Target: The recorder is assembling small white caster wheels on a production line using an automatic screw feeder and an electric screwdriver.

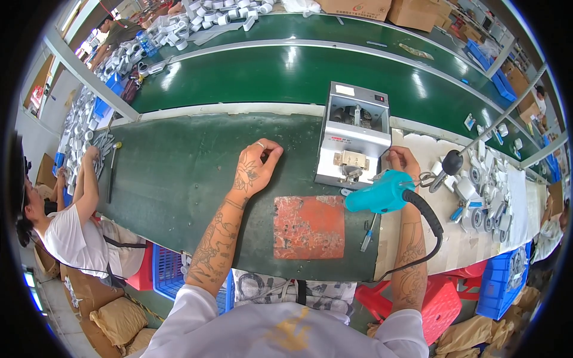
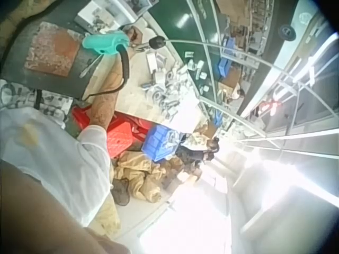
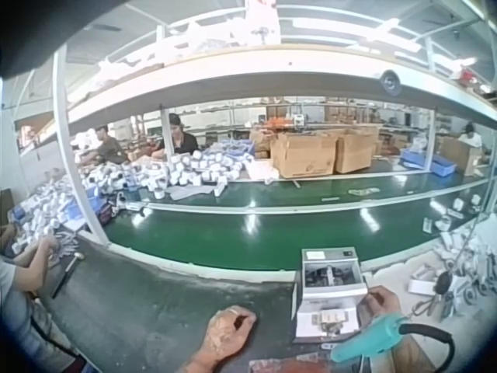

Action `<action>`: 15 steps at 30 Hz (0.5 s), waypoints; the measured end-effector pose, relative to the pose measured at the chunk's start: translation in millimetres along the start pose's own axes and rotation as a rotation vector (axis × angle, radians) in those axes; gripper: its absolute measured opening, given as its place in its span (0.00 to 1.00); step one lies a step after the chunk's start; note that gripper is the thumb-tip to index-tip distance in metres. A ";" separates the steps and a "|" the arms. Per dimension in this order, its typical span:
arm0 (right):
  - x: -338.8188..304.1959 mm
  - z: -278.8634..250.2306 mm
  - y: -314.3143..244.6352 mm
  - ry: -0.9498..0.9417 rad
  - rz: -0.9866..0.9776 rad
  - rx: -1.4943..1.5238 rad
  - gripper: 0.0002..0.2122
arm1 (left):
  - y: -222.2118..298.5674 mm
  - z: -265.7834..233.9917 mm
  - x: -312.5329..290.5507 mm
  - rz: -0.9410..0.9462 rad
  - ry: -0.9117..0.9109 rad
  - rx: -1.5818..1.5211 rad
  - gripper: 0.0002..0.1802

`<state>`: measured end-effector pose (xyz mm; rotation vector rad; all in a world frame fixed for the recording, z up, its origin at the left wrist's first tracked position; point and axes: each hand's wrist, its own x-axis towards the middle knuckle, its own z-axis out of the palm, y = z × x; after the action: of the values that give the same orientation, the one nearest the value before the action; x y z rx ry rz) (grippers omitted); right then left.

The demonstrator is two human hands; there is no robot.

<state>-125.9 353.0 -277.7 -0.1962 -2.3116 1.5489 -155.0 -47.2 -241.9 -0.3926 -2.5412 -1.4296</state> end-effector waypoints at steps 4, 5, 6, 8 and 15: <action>-0.2 -0.3 -0.7 -0.006 0.003 -0.002 0.09 | -3.0 0.0 0.4 -0.013 0.003 0.043 0.15; -0.4 -0.2 -1.5 -0.007 0.003 -0.002 0.09 | -4.0 -0.1 0.6 -0.013 0.003 0.043 0.15; -0.6 0.0 -2.6 -0.005 0.010 -0.007 0.09 | -5.0 -0.2 0.7 -0.017 -0.002 0.038 0.16; -0.6 0.1 -2.1 -0.003 0.018 -0.012 0.09 | -6.1 0.2 0.8 -0.021 -0.008 0.033 0.17; -0.3 1.8 3.9 0.003 -0.030 0.045 0.09 | 5.6 -1.5 0.5 -0.026 0.027 -0.029 0.11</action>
<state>-126.6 353.0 -281.9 -0.1517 -2.2645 1.5829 -153.5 -45.6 -236.4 -0.3431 -2.5156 -1.4728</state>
